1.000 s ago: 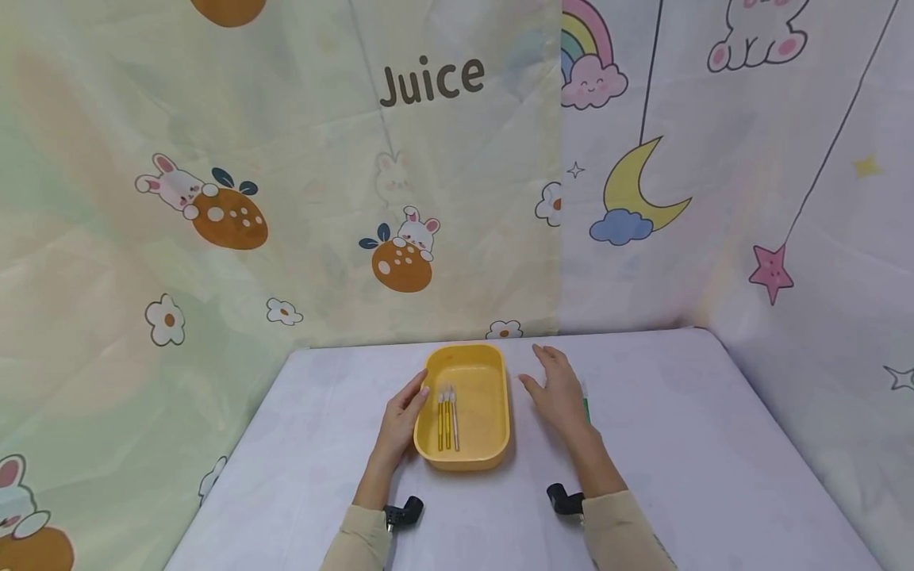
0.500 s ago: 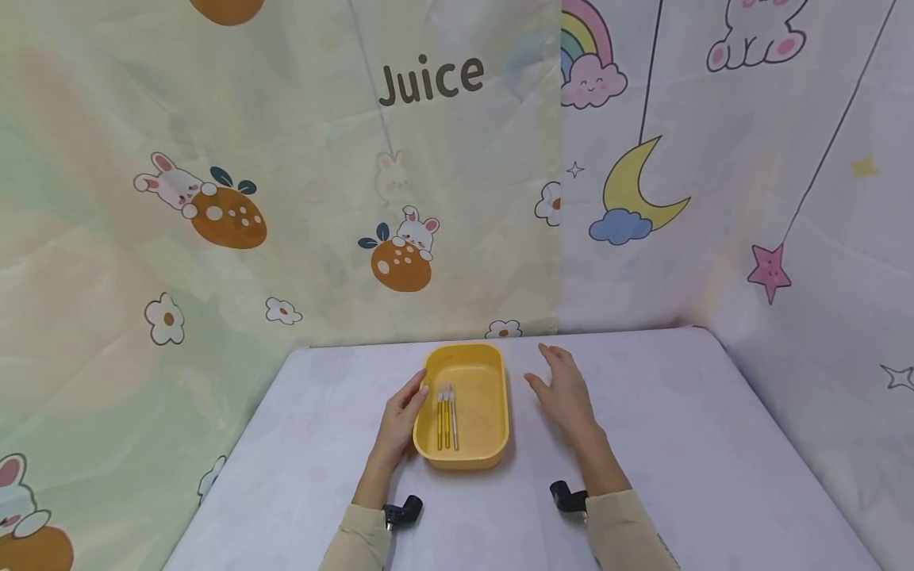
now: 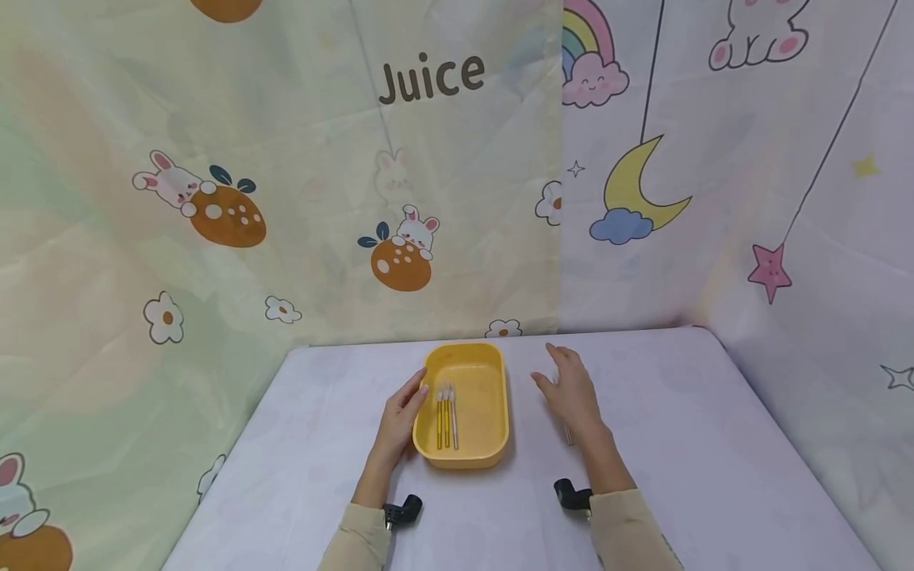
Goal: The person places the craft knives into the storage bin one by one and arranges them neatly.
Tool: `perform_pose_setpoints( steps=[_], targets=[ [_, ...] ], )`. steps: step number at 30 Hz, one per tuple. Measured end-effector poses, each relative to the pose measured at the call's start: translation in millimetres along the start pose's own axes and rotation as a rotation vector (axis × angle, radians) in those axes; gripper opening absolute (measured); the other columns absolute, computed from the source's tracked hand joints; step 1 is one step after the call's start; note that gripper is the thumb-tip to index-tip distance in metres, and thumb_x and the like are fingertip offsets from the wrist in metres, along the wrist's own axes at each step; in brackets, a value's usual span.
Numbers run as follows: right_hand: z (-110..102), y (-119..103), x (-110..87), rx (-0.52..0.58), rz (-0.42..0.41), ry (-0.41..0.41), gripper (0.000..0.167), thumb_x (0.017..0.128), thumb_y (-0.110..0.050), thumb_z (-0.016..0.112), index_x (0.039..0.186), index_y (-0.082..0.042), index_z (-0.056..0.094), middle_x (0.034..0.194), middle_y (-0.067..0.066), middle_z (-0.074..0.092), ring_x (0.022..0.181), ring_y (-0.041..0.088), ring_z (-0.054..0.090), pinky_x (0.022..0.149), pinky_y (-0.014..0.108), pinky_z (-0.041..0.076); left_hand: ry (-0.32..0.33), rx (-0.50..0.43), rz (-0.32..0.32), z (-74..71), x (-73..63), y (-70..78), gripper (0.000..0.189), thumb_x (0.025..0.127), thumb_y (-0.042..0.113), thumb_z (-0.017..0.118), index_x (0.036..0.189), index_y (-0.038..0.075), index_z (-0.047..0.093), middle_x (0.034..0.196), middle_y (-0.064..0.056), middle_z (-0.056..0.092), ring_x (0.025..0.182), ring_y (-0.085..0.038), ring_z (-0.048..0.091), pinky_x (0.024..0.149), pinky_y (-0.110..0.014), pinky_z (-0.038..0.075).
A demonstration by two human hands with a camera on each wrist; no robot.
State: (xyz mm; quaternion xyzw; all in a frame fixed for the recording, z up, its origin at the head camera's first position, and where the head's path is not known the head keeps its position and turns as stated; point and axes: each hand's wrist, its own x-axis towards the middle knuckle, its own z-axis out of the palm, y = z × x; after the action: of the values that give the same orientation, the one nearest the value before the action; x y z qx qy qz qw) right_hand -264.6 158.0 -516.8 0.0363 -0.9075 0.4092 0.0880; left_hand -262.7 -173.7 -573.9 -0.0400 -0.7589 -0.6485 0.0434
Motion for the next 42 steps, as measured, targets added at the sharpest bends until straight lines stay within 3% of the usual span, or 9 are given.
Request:
perform_pose_setpoints(
  steps=[13,20,42],
  targets=[
    [-8.7,6.9,-0.9,0.01,0.014,-0.003,0.064,0.104,-0.014,0.064,0.16,-0.002,0.037,0.161,0.03,0.035,0.134,0.052,0.051,0.104,0.065,0.051,0.005,0.003,-0.004,-0.6,-0.1,0.1,0.045,0.107,0.037,0.06,0.151,0.03,0.055,0.158,0.008,0.051,0.152,-0.018,0.042,0.126,-0.043,0.035],
    [-11.2,9.3,-2.8,0.008,0.006,-0.008,0.062,0.104,-0.016,0.062,0.159,-0.001,0.037,0.159,0.032,0.036,0.133,0.052,0.052,0.104,0.065,0.052,-0.002,-0.008,0.016,-1.5,-1.1,0.3,0.045,0.107,0.036,0.06,0.151,0.029,0.055,0.159,0.006,0.05,0.153,-0.02,0.041,0.127,-0.045,0.033],
    [-1.9,15.8,-1.5,-0.089,0.041,-0.141,0.062,0.101,-0.014,0.067,0.155,0.002,0.041,0.154,0.033,0.041,0.131,0.05,0.056,0.105,0.061,0.053,0.0,0.022,0.001,-1.0,-0.8,0.0,0.046,0.107,0.039,0.059,0.152,0.032,0.054,0.161,0.01,0.048,0.154,-0.017,0.038,0.128,-0.043,0.031]
  ],
)
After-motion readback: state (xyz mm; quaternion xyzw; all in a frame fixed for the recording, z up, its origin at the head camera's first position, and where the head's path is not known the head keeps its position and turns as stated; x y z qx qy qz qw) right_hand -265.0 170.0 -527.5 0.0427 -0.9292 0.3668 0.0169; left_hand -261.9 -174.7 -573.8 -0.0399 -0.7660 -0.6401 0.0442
